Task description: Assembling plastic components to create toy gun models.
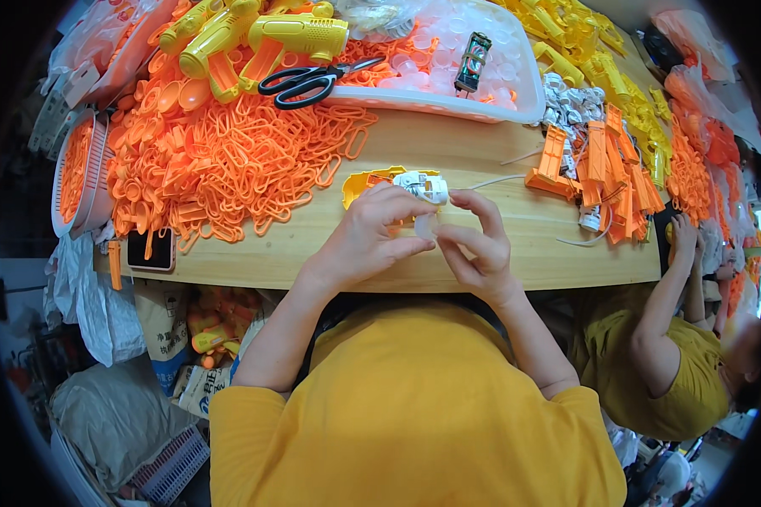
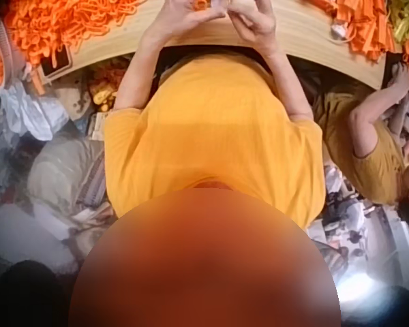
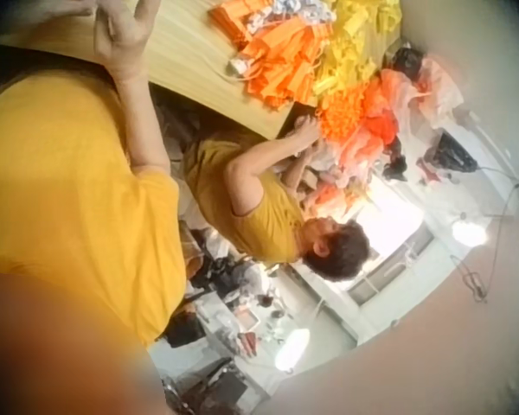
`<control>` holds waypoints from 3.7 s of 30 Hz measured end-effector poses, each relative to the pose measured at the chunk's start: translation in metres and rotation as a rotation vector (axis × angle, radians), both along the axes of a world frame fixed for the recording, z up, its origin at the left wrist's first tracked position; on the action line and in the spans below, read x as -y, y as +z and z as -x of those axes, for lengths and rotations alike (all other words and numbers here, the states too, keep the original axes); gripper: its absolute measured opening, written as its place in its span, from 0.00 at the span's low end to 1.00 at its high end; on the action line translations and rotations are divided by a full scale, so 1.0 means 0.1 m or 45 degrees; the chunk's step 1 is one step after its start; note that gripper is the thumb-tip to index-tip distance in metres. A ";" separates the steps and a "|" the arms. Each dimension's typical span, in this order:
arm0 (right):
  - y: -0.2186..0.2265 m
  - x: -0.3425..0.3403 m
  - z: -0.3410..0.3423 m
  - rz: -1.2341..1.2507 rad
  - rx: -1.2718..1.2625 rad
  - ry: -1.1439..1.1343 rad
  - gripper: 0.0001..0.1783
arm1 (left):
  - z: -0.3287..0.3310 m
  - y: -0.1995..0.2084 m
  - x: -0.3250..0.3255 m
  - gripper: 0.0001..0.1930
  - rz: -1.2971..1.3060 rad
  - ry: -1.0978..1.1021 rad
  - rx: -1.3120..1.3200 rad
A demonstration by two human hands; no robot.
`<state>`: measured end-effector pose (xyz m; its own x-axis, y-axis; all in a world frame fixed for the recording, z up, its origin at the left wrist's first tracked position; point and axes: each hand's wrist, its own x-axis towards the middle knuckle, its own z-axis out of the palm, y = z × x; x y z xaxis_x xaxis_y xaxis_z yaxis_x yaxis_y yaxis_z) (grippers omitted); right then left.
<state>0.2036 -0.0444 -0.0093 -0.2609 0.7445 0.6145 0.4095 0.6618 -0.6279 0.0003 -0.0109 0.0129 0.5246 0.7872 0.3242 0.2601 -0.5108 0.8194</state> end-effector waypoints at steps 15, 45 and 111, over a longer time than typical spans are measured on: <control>0.00 0.00 0.08 1.384 -0.713 0.076 0.04 | -0.13 -0.10 0.09 0.18 -0.608 0.217 -0.244; -0.04 0.11 -0.15 1.027 -0.688 0.186 0.02 | 0.00 -0.23 -0.04 0.18 -0.663 0.427 -0.319; -0.03 -0.98 -0.17 0.532 0.217 0.589 0.25 | -0.16 0.21 -0.43 0.03 -0.084 -0.084 -0.606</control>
